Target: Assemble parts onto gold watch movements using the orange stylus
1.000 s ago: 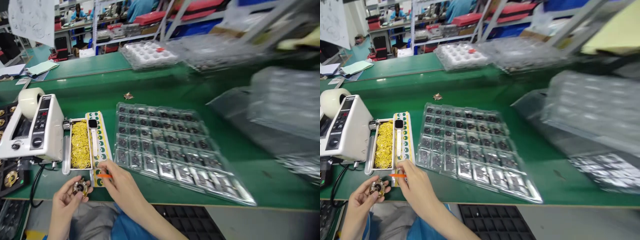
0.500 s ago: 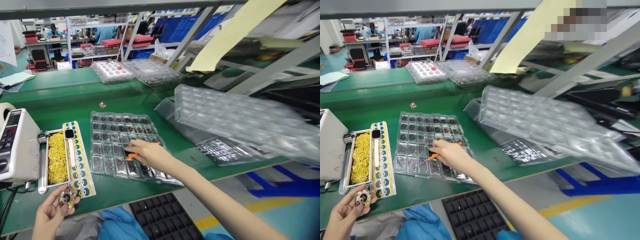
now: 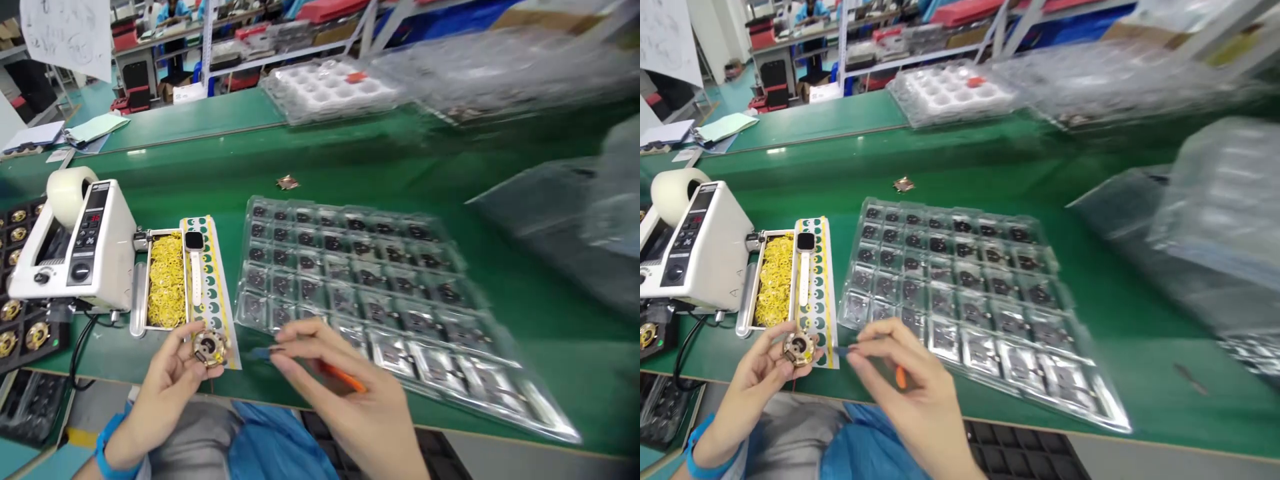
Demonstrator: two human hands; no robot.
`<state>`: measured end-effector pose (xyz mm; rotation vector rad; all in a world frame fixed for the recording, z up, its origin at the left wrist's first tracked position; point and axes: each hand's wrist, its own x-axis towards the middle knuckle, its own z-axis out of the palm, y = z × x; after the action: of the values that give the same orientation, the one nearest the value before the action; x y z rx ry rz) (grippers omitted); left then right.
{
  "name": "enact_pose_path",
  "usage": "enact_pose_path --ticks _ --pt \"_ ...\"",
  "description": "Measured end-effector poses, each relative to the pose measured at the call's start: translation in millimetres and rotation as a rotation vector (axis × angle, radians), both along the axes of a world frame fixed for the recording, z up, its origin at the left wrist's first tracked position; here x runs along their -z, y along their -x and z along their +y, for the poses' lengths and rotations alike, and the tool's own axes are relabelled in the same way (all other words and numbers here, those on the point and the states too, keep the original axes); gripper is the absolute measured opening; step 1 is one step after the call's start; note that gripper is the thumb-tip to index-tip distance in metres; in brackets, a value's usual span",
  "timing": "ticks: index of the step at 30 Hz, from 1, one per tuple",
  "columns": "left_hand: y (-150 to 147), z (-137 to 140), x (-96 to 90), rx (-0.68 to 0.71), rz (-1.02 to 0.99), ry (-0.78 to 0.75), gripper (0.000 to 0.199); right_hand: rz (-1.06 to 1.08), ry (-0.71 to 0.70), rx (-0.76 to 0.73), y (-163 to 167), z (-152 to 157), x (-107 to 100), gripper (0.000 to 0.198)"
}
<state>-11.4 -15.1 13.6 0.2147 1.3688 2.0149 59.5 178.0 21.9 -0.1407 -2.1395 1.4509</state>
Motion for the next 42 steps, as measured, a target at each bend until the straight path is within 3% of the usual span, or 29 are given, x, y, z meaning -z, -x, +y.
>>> enact_pose_path --ticks 5,10,22,30,42 --pt "-2 -1 -6.5 0.025 0.038 0.015 0.034 -0.111 0.304 -0.073 13 -33 6 0.017" --pt "-6 -6 -6.7 0.018 0.099 0.043 0.036 -0.228 0.388 -0.187 18 -34 7 0.020" --pt "-7 -7 -7.4 -0.026 0.107 0.125 0.037 -0.214 0.312 -0.203 24 -39 11 0.018" --pt "-11 -4 -5.1 -0.057 0.074 0.095 0.034 -0.121 0.211 -0.039 22 -54 14 0.019" --pt "-9 14 -2.3 -0.300 0.073 0.238 0.043 0.017 -0.051 0.093 20 -68 24 0.008"
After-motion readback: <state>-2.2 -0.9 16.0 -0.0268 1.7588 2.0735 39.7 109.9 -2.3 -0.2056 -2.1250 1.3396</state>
